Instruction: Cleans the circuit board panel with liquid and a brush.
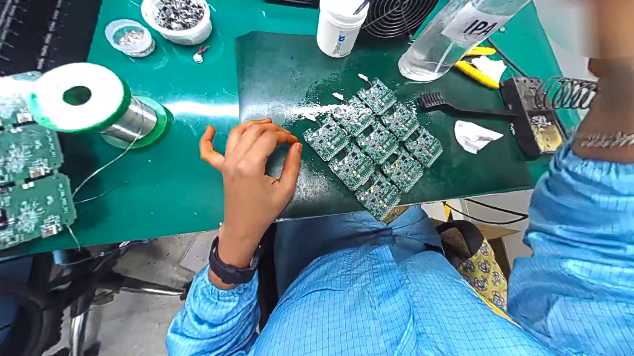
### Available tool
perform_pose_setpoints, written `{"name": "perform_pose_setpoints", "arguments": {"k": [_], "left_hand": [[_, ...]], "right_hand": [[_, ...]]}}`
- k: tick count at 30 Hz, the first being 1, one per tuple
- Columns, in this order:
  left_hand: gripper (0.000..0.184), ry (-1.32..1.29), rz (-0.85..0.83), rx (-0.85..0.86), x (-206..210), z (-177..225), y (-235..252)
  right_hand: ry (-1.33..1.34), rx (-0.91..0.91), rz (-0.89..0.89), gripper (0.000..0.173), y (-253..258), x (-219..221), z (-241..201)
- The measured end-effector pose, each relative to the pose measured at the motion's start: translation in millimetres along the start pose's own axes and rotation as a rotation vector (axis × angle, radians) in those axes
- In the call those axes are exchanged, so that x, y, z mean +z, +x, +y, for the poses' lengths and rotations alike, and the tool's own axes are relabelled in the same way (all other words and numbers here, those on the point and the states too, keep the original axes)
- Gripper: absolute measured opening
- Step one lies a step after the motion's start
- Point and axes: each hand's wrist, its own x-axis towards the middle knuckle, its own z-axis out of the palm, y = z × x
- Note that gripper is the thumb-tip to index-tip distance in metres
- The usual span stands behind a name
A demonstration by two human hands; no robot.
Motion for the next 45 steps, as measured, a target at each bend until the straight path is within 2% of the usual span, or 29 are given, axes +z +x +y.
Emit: {"name": "perform_pose_setpoints", "arguments": {"k": [3, 6, 8, 13, 18, 23, 27, 32, 36, 39, 41, 45], "left_hand": [[0.025, 0.006, -0.037, 0.014, 0, 1, 0], [0.026, 0.01, -0.084, 0.041, 0, 1, 1], [0.027, 0.013, -0.101, 0.061, -1, 0, 1], [0.03, 0.027, -0.096, 0.07, -2, 0, -1], [0.037, 0.086, -0.118, 0.072, -3, 9, -6], [0.074, 0.089, -0.415, 0.186, -4, 26, -3], [0.083, 0.109, -0.514, 0.237, 12, 43, -4], [0.089, 0.191, -0.543, 0.216, 27, 55, -13], [0.108, 0.264, -0.543, 0.216, 28, 58, -18], [0.102, 0.265, -0.507, 0.216, 31, 57, -19], [0.096, 0.247, -0.493, 0.214, 31, 57, -19], [0.101, 0.241, -0.479, 0.21, 31, 56, -18]], "right_hand": [[-0.216, -0.04, -0.188, 0.048, -55, 15, 21], [-0.264, -0.138, -0.291, 0.034, -81, 37, 51], [-0.283, -0.174, -0.298, 0.029, -93, 49, 58], [-0.245, -0.219, -0.199, 0.016, -96, 61, 64], [-0.189, -0.263, -0.104, 0.028, -101, 43, 57], [-0.134, -0.399, -0.117, 0.034, -118, 36, 42], [-0.181, -0.462, -0.134, 0.035, -131, 55, 23], [-0.136, -0.411, -0.05, 0.031, -143, 82, 12], [-0.23, -0.3, 0.096, 0.032, -149, 99, 2], [-0.199, -0.34, 0.084, 0.025, -176, 127, -46], [-0.169, -0.361, 0.071, 0.021, -189, 135, -62], [-0.332, -0.237, 0.131, 0.031, -166, 115, -27]]}}
